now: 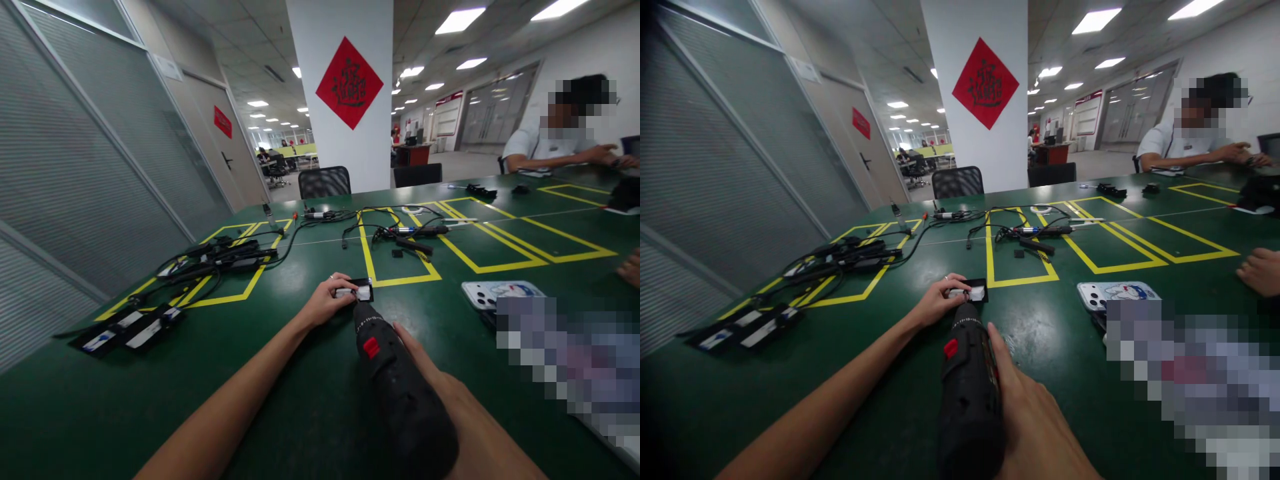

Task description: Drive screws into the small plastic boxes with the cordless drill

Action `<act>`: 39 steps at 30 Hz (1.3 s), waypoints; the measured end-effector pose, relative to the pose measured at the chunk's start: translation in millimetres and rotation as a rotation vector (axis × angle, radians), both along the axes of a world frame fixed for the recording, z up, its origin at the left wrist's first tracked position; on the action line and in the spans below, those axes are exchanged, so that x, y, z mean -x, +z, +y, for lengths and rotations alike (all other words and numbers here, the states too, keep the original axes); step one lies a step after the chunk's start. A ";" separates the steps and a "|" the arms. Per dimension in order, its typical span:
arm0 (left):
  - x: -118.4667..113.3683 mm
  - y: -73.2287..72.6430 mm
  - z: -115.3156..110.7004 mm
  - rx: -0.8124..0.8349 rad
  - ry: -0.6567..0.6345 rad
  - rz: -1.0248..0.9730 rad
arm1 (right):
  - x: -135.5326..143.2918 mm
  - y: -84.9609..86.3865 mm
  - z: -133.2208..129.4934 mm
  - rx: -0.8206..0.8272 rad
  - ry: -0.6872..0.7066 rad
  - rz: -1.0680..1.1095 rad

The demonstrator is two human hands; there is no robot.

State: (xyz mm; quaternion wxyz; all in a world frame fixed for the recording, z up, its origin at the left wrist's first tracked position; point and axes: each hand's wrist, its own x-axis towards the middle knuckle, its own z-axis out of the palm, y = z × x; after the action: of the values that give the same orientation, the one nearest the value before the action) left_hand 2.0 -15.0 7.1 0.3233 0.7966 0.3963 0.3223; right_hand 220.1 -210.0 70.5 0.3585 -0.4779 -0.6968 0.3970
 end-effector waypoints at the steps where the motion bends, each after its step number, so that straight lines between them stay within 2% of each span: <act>1: 0.2 -0.2 0.5 0.008 0.003 0.002 | -0.9 -1.0 0.2 0.005 0.016 0.011; 6: 0.2 -0.2 1.2 0.019 -0.002 -0.015 | 4.7 -5.1 10.4 0.007 0.026 0.105; 14: 0.1 -1.0 3.5 0.032 -0.012 -0.046 | 23.1 -10.5 33.9 -0.004 -0.034 0.112; 18: 0.9 -0.2 3.8 0.061 -0.015 -0.057 | 16.7 -1.8 27.5 -0.002 -0.049 0.096; 27: 1.4 -0.4 3.1 0.068 0.000 -0.079 | 1.6 28.1 -5.2 -0.007 -0.013 0.046; 39: 2.9 -1.8 3.3 0.081 0.001 -0.095 | 3.9 35.1 -8.6 -0.019 -0.032 0.030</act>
State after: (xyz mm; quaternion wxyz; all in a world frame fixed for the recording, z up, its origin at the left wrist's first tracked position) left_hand -0.9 -11.7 5.3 0.3734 0.7665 0.3937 0.3436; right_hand 216.3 -218.6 105.6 0.3798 -0.4795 -0.6873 0.3918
